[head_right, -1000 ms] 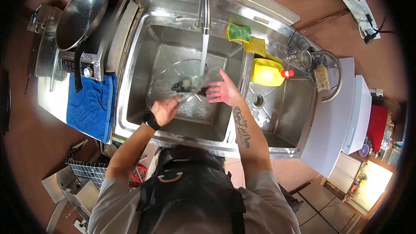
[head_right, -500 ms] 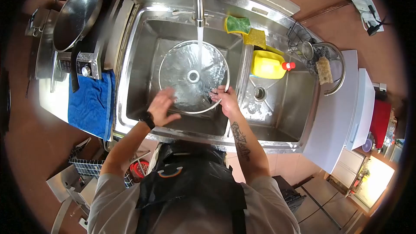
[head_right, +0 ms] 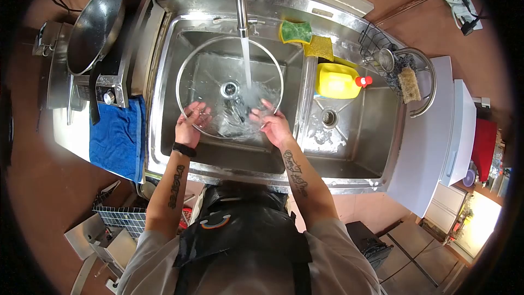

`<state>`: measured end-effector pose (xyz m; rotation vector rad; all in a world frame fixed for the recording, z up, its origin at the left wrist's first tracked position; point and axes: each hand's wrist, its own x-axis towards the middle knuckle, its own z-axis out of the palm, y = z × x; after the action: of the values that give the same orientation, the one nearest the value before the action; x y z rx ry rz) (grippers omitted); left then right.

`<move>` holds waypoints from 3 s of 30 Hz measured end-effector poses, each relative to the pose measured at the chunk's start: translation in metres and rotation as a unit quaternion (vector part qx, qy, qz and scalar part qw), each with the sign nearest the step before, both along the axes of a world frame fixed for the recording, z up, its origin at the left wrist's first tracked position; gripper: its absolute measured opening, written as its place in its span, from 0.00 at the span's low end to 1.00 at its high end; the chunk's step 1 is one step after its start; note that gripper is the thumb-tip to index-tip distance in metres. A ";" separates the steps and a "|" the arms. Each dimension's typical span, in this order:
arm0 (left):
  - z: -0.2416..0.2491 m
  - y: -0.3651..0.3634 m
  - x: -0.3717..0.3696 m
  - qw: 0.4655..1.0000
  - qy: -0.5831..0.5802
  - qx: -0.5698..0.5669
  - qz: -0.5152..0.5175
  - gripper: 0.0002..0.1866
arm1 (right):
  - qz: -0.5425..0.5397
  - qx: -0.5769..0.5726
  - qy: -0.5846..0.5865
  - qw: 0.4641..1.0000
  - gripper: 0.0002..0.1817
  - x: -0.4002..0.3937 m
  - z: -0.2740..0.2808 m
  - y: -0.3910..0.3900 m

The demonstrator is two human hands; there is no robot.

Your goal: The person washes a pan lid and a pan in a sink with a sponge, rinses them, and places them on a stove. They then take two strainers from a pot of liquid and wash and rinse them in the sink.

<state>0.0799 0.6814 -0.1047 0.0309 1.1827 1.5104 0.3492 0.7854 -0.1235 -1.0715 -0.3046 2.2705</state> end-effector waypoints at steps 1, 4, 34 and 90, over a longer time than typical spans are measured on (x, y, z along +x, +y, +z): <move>-0.006 0.001 0.000 0.999 -0.033 -0.005 0.033 0.15 | 0.000 0.000 -0.002 1.000 0.35 -0.001 0.008 0.000; -0.046 0.004 0.010 0.995 -0.062 -0.035 0.077 0.11 | 0.022 0.091 -0.108 0.990 0.31 -0.013 0.060 0.000; -0.013 -0.011 0.031 0.858 0.371 -0.023 -0.355 0.31 | 0.028 0.276 -0.466 0.840 0.11 0.066 0.210 -0.087; 0.099 -0.142 -0.207 0.915 0.392 0.031 0.087 0.10 | 0.339 0.756 -0.460 0.319 0.27 -0.534 0.276 0.117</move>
<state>-0.1276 0.5392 -0.0054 0.6428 1.8011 1.7514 -0.1844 0.9028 0.1526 -0.7741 -2.9064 0.3092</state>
